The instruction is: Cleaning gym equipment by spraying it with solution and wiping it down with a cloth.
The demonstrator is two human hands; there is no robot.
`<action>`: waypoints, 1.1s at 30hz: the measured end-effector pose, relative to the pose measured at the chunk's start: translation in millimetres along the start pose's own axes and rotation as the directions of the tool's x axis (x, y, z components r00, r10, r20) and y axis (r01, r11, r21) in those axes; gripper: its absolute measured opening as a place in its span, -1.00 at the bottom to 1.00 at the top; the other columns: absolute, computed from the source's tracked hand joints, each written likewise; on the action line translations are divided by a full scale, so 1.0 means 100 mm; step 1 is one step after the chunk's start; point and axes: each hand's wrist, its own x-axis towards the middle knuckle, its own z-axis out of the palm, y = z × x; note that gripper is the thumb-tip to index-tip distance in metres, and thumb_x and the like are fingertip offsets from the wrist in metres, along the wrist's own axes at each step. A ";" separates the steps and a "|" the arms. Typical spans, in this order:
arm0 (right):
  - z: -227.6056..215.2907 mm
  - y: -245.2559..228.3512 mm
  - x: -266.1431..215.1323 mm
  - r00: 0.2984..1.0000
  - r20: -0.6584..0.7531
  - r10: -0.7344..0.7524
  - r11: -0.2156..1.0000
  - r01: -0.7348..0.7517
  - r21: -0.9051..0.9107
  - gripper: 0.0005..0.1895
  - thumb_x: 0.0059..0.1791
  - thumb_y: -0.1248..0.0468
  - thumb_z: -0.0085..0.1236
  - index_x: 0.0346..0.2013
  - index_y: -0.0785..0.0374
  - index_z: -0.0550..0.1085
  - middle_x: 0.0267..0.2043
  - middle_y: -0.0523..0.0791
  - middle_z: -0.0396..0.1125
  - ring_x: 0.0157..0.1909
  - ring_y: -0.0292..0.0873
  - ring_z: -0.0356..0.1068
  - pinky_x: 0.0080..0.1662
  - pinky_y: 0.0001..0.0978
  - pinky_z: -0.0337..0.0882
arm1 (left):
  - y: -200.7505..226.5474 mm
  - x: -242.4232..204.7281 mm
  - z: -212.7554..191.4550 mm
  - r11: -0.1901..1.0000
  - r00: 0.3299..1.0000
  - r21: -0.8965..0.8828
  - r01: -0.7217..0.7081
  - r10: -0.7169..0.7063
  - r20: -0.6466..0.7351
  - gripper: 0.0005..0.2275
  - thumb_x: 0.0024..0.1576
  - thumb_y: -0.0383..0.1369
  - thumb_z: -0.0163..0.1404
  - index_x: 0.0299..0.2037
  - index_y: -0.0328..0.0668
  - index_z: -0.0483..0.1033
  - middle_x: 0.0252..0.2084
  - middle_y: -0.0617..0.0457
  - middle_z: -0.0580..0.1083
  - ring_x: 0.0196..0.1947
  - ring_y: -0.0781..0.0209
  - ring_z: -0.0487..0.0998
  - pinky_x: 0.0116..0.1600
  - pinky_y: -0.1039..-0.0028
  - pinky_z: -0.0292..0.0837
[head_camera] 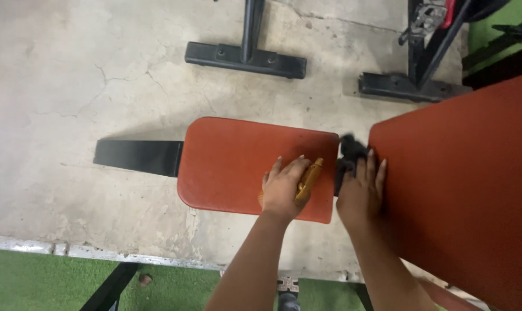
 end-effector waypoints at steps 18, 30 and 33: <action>0.07 0.01 0.63 0.979 0.061 0.194 0.979 -0.190 -0.070 -0.53 0.19 0.07 -0.34 0.21 0.10 0.48 0.66 -0.08 -0.23 0.67 0.00 -0.54 0.49 -0.03 -0.60 | -0.10 -0.01 0.04 0.998 0.998 -0.052 -0.023 0.020 -0.058 -0.43 0.02 -0.35 0.14 0.29 0.22 0.34 0.34 0.27 0.36 0.40 -0.06 0.22 0.42 0.09 0.05; -0.04 0.04 -0.68 0.982 0.091 -0.164 0.986 0.165 0.004 -0.66 0.00 0.21 -0.08 -0.03 0.21 0.54 0.36 0.13 0.19 0.50 0.16 -0.05 0.48 0.09 -0.27 | -0.12 -0.05 0.08 0.998 0.994 -0.036 -0.056 0.053 -0.096 -0.40 -0.04 -0.39 0.19 0.28 0.18 0.36 0.30 0.24 0.41 0.35 -0.06 0.28 0.39 0.09 0.09; -0.55 0.25 -1.03 0.972 0.101 -0.213 0.974 0.220 -0.060 -0.57 -0.11 0.27 0.00 0.04 0.23 0.52 0.29 0.10 0.22 0.48 0.17 0.00 0.46 0.13 -0.20 | -0.09 -0.09 0.03 0.996 0.992 -0.054 -0.072 0.066 -0.112 -0.42 -0.02 -0.38 0.19 0.27 0.19 0.36 0.28 0.24 0.43 0.35 -0.01 0.30 0.41 0.10 0.09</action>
